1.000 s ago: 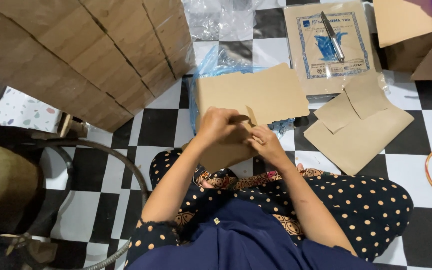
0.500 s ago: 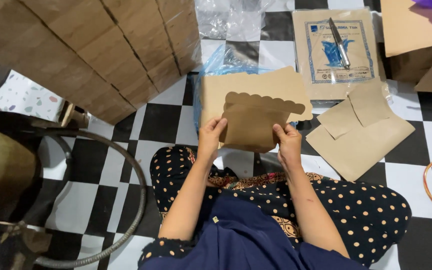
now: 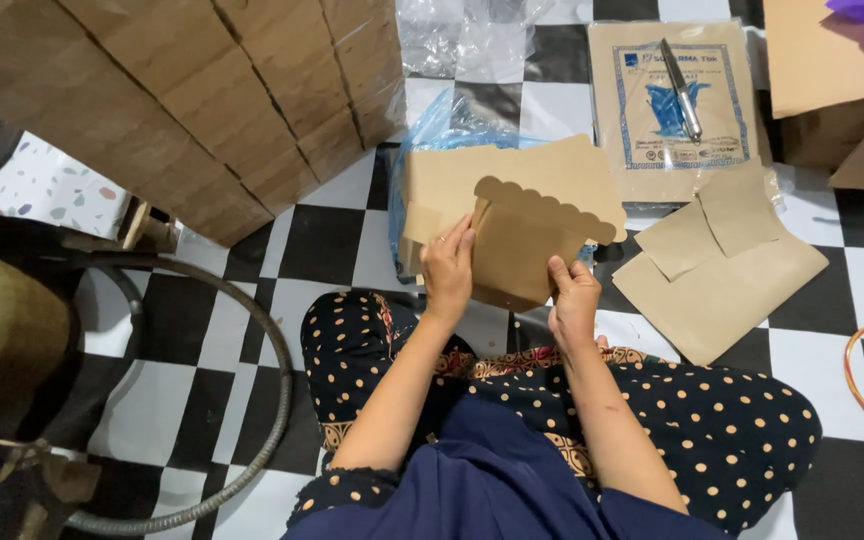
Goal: The person sits on a checkered floor and assembles a flat cardboard piece into a small box by folding the sides and tucking the flaps into slots. The person handles the cardboard by hand and completes the assembly of one box.
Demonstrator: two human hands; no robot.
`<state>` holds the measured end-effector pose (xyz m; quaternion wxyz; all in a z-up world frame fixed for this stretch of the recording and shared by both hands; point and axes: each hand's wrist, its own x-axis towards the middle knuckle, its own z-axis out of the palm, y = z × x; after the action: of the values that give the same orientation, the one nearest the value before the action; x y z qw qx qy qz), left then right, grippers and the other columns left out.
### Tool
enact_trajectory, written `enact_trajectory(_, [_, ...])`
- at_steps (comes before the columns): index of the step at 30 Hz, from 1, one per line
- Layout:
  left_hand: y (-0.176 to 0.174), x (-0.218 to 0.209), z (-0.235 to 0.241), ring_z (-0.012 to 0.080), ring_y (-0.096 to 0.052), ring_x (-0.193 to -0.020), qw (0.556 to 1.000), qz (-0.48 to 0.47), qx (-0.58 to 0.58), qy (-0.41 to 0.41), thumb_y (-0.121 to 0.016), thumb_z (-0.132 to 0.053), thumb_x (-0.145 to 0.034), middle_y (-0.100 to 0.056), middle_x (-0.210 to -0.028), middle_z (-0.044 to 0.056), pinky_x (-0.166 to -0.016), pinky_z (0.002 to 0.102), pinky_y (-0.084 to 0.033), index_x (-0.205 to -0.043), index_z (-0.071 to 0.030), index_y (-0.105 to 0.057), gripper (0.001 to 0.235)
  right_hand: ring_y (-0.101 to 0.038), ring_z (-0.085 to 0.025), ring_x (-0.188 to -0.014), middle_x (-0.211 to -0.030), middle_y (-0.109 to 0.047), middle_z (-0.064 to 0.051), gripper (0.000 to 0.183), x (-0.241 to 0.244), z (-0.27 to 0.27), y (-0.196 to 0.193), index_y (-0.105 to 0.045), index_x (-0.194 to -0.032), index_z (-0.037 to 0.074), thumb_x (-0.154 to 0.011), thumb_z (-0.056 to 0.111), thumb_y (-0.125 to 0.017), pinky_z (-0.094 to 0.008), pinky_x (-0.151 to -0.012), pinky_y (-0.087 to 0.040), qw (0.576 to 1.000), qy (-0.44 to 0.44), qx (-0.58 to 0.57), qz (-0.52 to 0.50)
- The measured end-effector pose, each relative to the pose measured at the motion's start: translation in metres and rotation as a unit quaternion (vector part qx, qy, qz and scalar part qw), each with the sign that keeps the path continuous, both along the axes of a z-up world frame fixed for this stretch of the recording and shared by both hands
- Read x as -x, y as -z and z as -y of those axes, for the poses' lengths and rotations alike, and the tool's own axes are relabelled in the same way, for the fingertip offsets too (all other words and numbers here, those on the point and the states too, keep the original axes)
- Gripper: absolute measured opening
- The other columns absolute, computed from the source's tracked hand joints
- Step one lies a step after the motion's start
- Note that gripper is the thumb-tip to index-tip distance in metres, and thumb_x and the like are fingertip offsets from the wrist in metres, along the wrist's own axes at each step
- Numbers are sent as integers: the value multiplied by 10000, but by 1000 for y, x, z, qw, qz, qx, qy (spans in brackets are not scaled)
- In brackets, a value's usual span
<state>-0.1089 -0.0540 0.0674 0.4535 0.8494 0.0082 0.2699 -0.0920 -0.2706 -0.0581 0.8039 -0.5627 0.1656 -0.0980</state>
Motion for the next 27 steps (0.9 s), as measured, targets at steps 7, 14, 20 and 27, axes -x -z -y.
enact_trajectory(7, [53, -16, 14, 362, -741, -929, 997, -28, -43, 66, -543, -371, -1073, -755, -1006, 204, -821, 433, -592, -1260, -44, -695, 406, -600, -36, -612, -665, -607, 36, 208, 2, 8, -4, -651, -797, 123, -972, 131, -764, -204, -593, -557, 999, 23, 47, 15])
enact_trajectory(14, [-26, -6, -2, 265, -675, -1039, 966, -92, 211, 120, -713, -200, -964, -735, -1043, 167, -944, 440, -541, -1192, -60, -705, 268, -499, -47, -597, -612, -537, 22, 287, 19, -4, -56, -626, -719, 96, -944, 126, -801, -190, -550, -476, 993, 21, 113, 26])
enact_trajectory(20, [-30, -15, -5, 52, -622, -779, 956, -102, 264, 74, -698, -265, -990, -728, -760, -26, -795, 284, -551, -937, -188, -770, 118, -406, -40, -582, -576, -465, 40, 350, 19, -11, -58, -594, -658, 108, -910, 149, -833, -171, -528, -379, 988, 9, 150, 32])
enact_trajectory(27, [2, -14, -15, 106, -638, -821, 941, -166, 269, 116, -748, -157, -938, -758, -849, 45, -820, 349, -564, -1027, -100, -775, 109, -496, -39, -491, -539, -497, 38, 353, 14, -5, -66, -556, -661, 126, -915, 108, -800, -150, -485, -408, 996, 8, 86, 13])
